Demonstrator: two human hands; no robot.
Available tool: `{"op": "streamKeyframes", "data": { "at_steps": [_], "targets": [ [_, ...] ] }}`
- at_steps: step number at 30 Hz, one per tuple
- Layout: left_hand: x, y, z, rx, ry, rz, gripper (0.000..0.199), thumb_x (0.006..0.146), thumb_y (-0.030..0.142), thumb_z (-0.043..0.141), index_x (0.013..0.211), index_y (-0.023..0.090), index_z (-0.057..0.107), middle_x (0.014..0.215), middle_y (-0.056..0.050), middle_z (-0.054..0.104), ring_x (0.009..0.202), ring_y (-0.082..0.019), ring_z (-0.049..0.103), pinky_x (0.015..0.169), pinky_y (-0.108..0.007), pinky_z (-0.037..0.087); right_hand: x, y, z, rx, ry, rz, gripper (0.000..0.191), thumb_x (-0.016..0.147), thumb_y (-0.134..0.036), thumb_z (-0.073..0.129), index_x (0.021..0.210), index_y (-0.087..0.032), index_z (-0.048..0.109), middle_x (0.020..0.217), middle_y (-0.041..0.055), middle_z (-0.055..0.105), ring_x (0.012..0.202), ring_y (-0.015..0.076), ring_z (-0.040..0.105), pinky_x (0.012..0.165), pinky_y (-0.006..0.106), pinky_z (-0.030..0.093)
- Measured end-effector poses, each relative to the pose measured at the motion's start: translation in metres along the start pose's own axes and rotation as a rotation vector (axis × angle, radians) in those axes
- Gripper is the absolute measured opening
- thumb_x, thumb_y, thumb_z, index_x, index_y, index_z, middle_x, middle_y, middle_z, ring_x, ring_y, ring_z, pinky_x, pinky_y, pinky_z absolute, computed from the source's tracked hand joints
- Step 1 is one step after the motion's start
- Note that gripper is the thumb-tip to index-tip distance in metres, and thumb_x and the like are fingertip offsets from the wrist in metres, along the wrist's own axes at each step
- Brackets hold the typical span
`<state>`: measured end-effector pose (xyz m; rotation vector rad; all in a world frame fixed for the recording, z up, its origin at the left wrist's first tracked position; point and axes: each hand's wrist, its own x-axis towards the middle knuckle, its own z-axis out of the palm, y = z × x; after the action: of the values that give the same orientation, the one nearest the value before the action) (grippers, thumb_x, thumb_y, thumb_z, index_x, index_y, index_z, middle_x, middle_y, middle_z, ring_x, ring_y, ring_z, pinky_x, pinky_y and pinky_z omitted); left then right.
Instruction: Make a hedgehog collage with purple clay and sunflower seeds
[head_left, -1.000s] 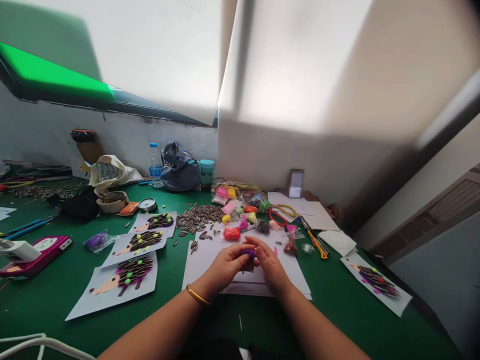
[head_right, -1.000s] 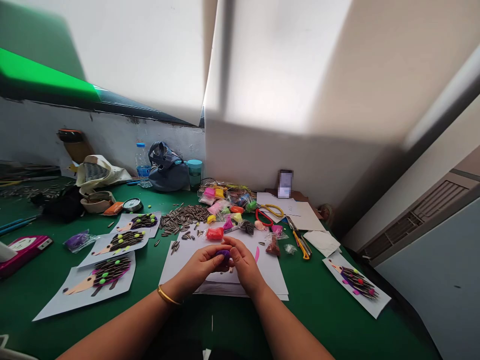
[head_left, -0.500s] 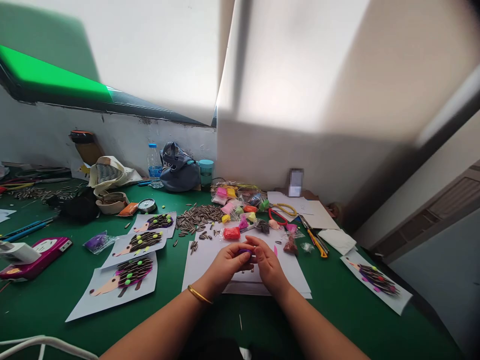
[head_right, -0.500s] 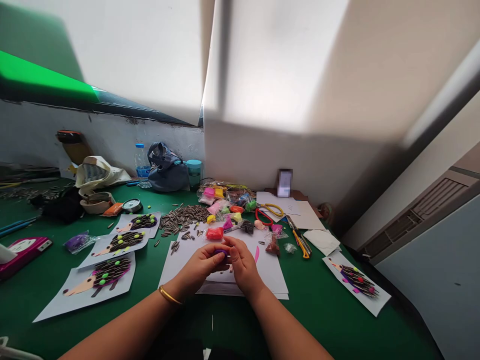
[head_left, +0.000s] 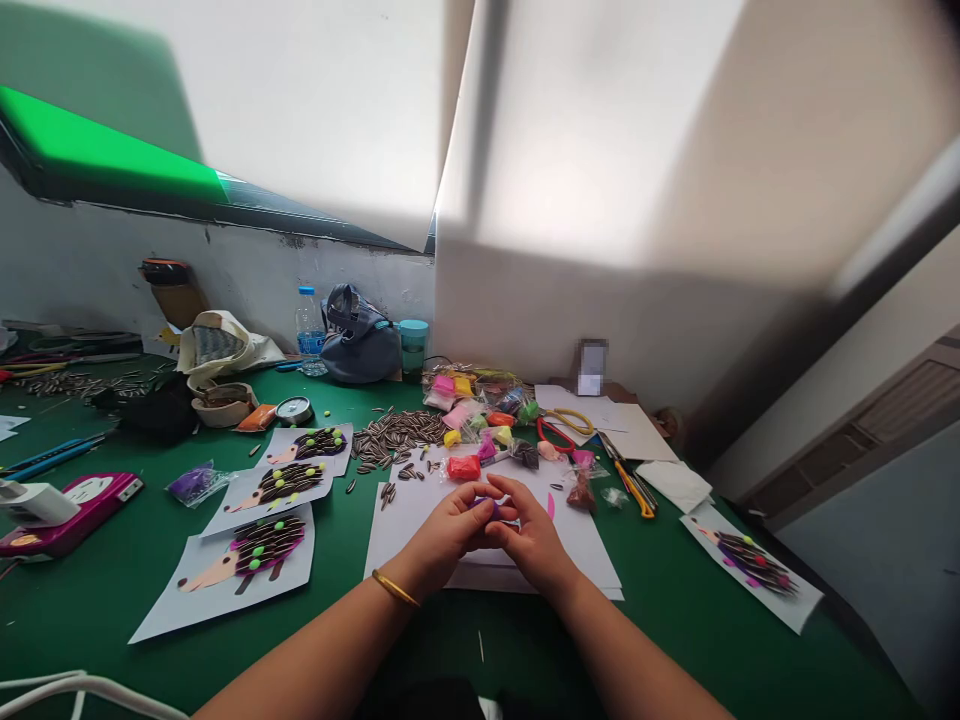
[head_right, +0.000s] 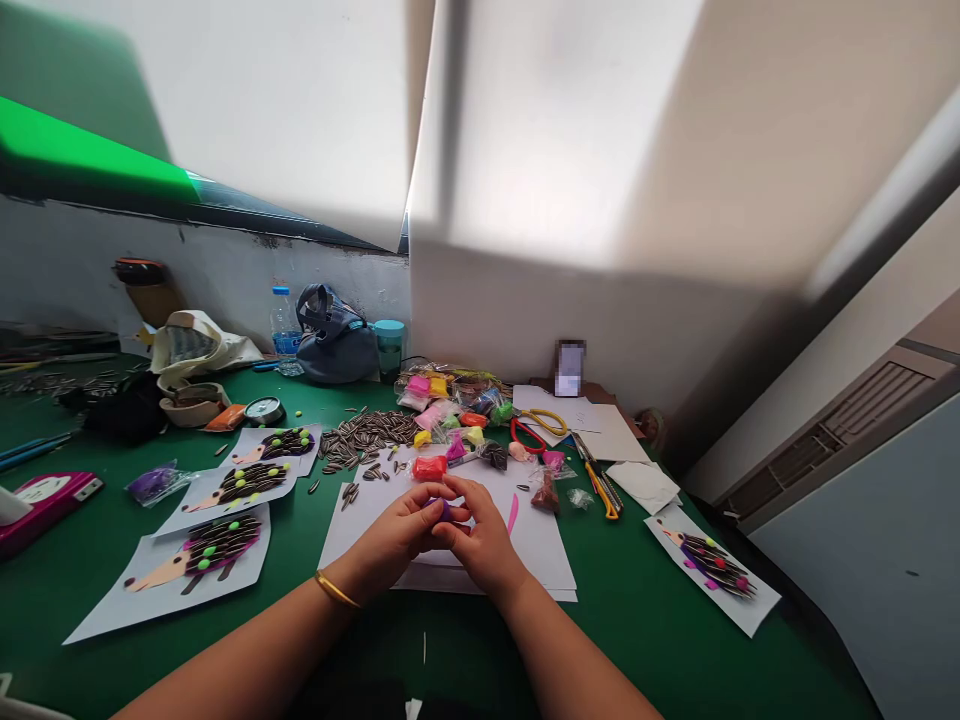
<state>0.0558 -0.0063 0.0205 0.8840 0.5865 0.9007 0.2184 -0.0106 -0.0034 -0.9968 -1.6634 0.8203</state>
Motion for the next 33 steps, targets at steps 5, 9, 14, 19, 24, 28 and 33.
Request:
{"op": "streamKeyframes", "data": {
  "at_steps": [5,9,14,19,24,28,33],
  "targets": [
    [-0.001,-0.001,0.001,-0.011,-0.076,0.001,0.045,0.084,0.043,0.070,0.121,0.018,0.064,0.114,-0.014,0.069,0.102,-0.025,0.067,0.093,-0.041,0.050,-0.002,0.001,0.000,0.040,0.004,0.091,0.060,0.079,-0.055,0.068,0.131,-0.028,0.053,0.130,0.0101,0.056,0.113,0.0288,0.058,0.079,0.038,0.058],
    [-0.004,-0.001,0.002,-0.045,-0.120,0.012,0.043,0.087,0.047,0.065,0.119,0.018,0.066,0.121,-0.015,0.066,0.110,-0.029,0.063,0.097,-0.047,0.048,-0.002,0.004,0.001,-0.034,0.080,0.077,0.045,0.088,-0.052,0.058,0.124,-0.025,0.058,0.120,0.0098,0.062,0.102,0.0251,0.062,0.079,0.037,0.057],
    [-0.002,-0.003,0.002,-0.030,-0.129,0.008,0.040,0.088,0.045,0.064,0.119,0.021,0.066,0.122,-0.013,0.065,0.113,-0.028,0.060,0.097,-0.046,0.047,0.000,0.008,0.000,-0.057,0.094,0.083,0.043,0.088,-0.053,0.057,0.118,-0.023,0.062,0.113,0.0083,0.067,0.104,0.0257,0.062,0.093,0.041,0.051],
    [0.004,-0.004,-0.002,0.163,0.006,0.090,0.033,0.084,0.043,0.069,0.107,0.020,0.072,0.113,-0.010,0.068,0.100,-0.022,0.061,0.091,-0.036,0.045,0.001,0.010,-0.004,0.088,0.062,0.083,0.049,0.092,-0.060,0.047,0.122,-0.024,0.061,0.123,0.0083,0.064,0.113,0.0267,0.060,0.098,0.042,0.047],
    [0.006,-0.003,-0.007,0.215,0.103,0.165,0.033,0.083,0.042,0.070,0.107,0.020,0.073,0.105,-0.007,0.069,0.094,-0.018,0.058,0.087,-0.031,0.043,0.002,0.009,-0.005,0.084,0.038,0.073,0.048,0.091,-0.056,0.052,0.128,-0.026,0.059,0.126,0.0085,0.061,0.115,0.0269,0.057,0.097,0.042,0.047],
    [0.005,-0.001,-0.003,0.027,0.087,0.114,0.029,0.075,0.040,0.079,0.093,0.018,0.072,0.091,-0.004,0.068,0.083,-0.016,0.061,0.083,-0.031,0.047,0.002,0.009,-0.004,0.078,-0.002,0.058,0.052,0.086,-0.057,0.059,0.129,-0.027,0.058,0.123,0.0087,0.062,0.107,0.0269,0.060,0.090,0.041,0.050],
    [0.002,0.001,0.002,0.004,0.056,0.055,0.031,0.073,0.039,0.081,0.092,0.018,0.067,0.096,-0.006,0.071,0.084,-0.018,0.067,0.080,-0.033,0.052,0.003,0.009,-0.003,0.064,-0.031,0.048,0.053,0.088,-0.059,0.056,0.130,-0.027,0.057,0.123,0.0085,0.062,0.112,0.0272,0.059,0.095,0.042,0.048]
  ]
}}
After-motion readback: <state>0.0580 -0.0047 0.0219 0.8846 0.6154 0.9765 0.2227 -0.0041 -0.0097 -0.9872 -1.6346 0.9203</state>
